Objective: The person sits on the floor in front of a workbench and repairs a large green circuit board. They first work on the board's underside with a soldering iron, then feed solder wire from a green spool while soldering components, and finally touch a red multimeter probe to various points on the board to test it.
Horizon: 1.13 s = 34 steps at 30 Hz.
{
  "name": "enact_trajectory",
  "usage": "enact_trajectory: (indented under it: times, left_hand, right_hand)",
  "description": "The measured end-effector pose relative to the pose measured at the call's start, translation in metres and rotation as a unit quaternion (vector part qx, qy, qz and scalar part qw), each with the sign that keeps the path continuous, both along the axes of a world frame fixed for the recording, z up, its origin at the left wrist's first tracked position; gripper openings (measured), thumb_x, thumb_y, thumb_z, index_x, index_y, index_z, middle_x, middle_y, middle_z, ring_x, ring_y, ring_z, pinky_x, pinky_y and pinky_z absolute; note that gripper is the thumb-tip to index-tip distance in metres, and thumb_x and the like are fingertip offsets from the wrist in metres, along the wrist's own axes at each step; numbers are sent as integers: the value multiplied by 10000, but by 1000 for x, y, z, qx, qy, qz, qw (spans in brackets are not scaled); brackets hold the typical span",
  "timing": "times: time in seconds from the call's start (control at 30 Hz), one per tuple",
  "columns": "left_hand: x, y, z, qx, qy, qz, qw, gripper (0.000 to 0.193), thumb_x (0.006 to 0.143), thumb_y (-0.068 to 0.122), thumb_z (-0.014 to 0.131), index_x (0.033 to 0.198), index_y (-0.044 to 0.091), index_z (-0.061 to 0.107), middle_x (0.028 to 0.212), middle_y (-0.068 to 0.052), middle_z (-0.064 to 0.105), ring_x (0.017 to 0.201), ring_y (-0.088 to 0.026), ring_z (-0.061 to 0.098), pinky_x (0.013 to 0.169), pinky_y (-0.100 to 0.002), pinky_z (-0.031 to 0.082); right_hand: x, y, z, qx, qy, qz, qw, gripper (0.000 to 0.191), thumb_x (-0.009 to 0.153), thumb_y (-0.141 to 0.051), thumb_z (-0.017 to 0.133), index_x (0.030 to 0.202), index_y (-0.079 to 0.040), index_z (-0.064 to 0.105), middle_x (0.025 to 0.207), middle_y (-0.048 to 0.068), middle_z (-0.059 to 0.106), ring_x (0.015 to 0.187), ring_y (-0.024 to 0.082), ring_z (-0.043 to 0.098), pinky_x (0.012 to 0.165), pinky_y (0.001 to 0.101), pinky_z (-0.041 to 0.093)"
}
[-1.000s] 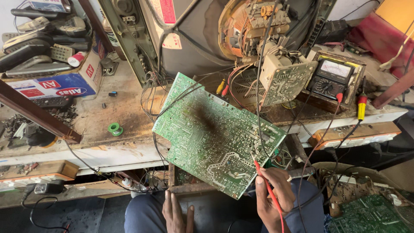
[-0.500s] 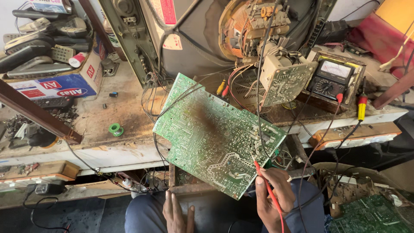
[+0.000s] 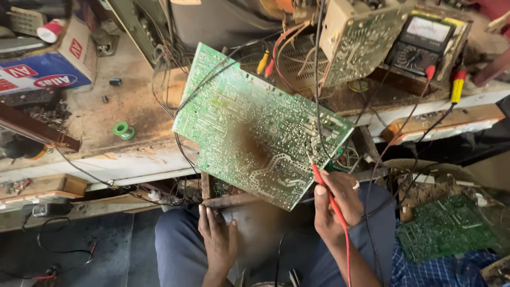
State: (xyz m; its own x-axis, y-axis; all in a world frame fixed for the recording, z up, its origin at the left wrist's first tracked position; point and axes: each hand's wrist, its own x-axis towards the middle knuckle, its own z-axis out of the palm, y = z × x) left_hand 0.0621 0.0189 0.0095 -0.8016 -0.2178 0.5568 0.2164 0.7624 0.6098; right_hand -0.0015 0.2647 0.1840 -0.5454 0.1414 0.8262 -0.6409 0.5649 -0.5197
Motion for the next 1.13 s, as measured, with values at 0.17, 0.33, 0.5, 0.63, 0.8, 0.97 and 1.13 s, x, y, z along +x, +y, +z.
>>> enact_trajectory:
  times: [0.17, 0.33, 0.5, 0.63, 0.8, 0.97, 1.13]
  left_hand:
    - [-6, 1, 0, -4, -12, 6, 1000, 826, 901, 190, 703, 1528, -103, 252, 1605, -357, 220, 1435, -524, 309, 1156, -571, 316]
    - [-4, 1, -4, -2, -16, -10, 1000, 815, 928, 186, 684, 1533, -123, 233, 1617, -359, 191, 1459, -534, 285, 1173, -580, 303]
    - [-5, 2, 0, 1, -21, -8, 1000, 810, 928, 191, 680, 1531, -123, 239, 1615, -358, 196, 1461, -533, 278, 1177, -587, 287]
    - [-5, 4, 12, -22, -15, 7, 1000, 788, 925, 205, 677, 1522, -110, 271, 1610, -338, 221, 1460, -519, 266, 1191, -592, 255]
    - [-10, 0, 39, -78, 22, 14, 997, 720, 933, 208, 646, 1511, -85, 332, 1581, -287, 329, 1511, -449, 281, 1229, -628, 192]
    - [-12, 7, 53, -61, 32, -26, 997, 669, 932, 205, 650, 1480, -76, 387, 1546, -228, 421, 1491, -421, 362, 1248, -648, 188]
    - [-15, 16, 55, 2, -42, -44, 998, 676, 967, 217, 664, 1529, -36, 386, 1568, -134, 484, 1489, -366, 436, 1296, -605, 271]
  right_hand:
    - [-5, 2, -1, 4, 1, -5, 1000, 189, 1015, -79, 666, 1141, 61, 679, 1037, 163, 714, 986, 275, 678, 871, 359, 548]
    - [-6, 3, -5, 0, 5, -3, 1000, 195, 1005, -76, 675, 1148, 57, 682, 1028, 153, 697, 973, 269, 671, 846, 344, 545]
    - [-6, 4, -5, -1, 1, -6, 1000, 190, 996, -55, 685, 1149, 57, 683, 1032, 156, 698, 973, 274, 668, 850, 350, 541]
    - [-6, 2, -3, 9, 5, -9, 1000, 180, 990, -49, 694, 1144, 44, 685, 1050, 163, 703, 989, 285, 676, 884, 369, 547]
    - [-4, 0, 8, 8, 18, -13, 1000, 168, 985, -31, 709, 1135, 38, 678, 1061, 158, 700, 990, 288, 678, 877, 363, 545]
    - [-4, 2, 31, 15, 24, 22, 999, 192, 978, 16, 742, 1155, 26, 669, 1069, 142, 705, 982, 267, 681, 832, 329, 551]
    - [-8, 1, 61, 44, -14, 41, 998, 230, 971, 25, 771, 1179, -7, 678, 1076, 134, 718, 924, 234, 700, 798, 302, 563]
